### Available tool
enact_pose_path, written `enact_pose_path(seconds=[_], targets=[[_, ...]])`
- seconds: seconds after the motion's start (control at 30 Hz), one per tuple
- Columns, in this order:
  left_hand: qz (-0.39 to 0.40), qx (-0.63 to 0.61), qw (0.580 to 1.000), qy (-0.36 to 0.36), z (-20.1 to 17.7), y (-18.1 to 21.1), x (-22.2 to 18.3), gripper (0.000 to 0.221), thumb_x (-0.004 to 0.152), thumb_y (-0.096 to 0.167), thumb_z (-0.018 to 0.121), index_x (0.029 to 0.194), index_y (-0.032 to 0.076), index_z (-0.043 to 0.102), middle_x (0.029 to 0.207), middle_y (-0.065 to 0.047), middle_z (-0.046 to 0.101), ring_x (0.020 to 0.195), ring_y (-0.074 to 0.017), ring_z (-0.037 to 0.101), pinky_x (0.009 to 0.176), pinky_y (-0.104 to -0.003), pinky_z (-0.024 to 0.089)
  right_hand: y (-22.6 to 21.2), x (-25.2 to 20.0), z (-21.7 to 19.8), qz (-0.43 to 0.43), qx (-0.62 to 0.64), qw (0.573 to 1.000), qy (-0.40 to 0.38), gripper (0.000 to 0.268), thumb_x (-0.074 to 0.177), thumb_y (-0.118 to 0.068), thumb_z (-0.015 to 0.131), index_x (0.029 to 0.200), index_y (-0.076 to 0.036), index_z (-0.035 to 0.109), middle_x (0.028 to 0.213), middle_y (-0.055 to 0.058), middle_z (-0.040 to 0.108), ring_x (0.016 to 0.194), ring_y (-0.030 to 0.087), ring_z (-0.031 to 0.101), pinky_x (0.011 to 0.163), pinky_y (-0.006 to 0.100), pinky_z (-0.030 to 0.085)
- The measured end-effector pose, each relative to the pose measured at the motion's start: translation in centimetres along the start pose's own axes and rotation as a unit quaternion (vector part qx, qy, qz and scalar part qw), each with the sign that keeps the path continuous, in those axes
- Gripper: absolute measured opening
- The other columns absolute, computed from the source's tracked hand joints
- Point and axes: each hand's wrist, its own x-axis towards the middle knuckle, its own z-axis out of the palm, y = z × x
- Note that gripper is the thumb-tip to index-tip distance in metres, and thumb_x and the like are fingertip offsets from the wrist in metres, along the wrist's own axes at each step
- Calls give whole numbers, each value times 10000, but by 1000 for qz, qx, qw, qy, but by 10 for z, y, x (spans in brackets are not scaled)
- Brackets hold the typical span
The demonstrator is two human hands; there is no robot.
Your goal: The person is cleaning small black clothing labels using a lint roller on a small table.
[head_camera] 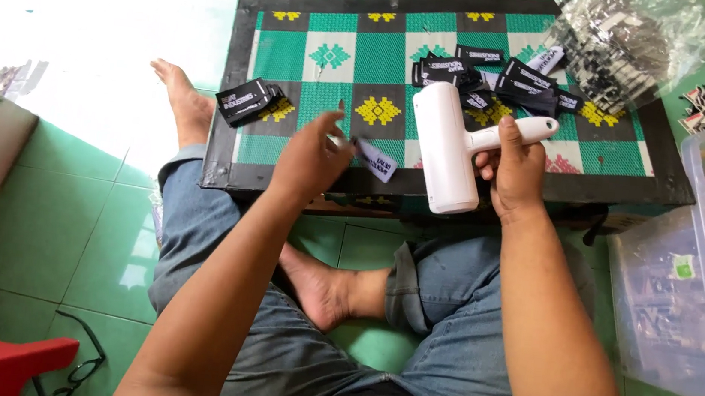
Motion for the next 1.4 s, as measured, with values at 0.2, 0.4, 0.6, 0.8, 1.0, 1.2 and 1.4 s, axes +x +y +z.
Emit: enact_pose_path(seconds=[0.2,0.4,0.6,0.8,1.0,1.2,1.4], targets=[[252,169,953,10,0,-2,-14,272,951,123,716,1223,112,709,1275,-138,655,1171,-312,674,975,-422,524,0,-2,1,-18,-24,1000,-11,424,1087,-336,635,928,54,588,558,194,600,320,166,530,304,259,431],[256,251,933,-31,14,-13,-15,280,1019,331,652,1260,216,735,1269,-10,663,1233,-220,604,1003,-400,481,8,0,-2,-24,-40,999,-19,427,1095,-341,623,928,52,603,566,204,602,320,177,523,301,255,417],[259,214,940,63,40,-24,-8,465,933,344,743,1354,164,660,1335,-49,609,1273,-288,568,984,-426,492,5,-1,0,-35,-43,998,-22,418,1096,-322,604,918,56,602,566,202,607,319,174,524,301,244,413],[249,192,948,47,40,-29,-9,370,980,414,687,1258,173,717,1266,-33,651,1260,-267,598,1013,-427,483,2,-4,3,-34,-58,998,-12,424,1088,-335,619,897,43,609,550,195,598,312,173,517,297,249,400],[245,194,946,85,44,-28,-10,449,908,421,737,1251,133,707,1299,-83,639,1251,-324,605,996,-464,511,8,-1,6,-43,-69,997,20,425,1078,-341,627,849,15,594,518,187,579,290,174,489,280,272,371],[226,206,949,73,42,-25,-13,372,929,377,706,1240,173,726,1247,-22,662,1263,-247,593,1017,-404,481,-8,-32,49,-22,-118,993,12,444,1052,-340,621,775,7,623,515,166,597,312,163,526,302,260,401],[214,204,953,60,40,-25,-13,316,953,286,656,1227,157,748,1237,-32,684,1264,-237,599,1033,-394,474,-14,-41,63,-23,-220,975,-26,501,1048,-306,645,633,-25,668,463,122,602,310,146,561,312,259,447]])
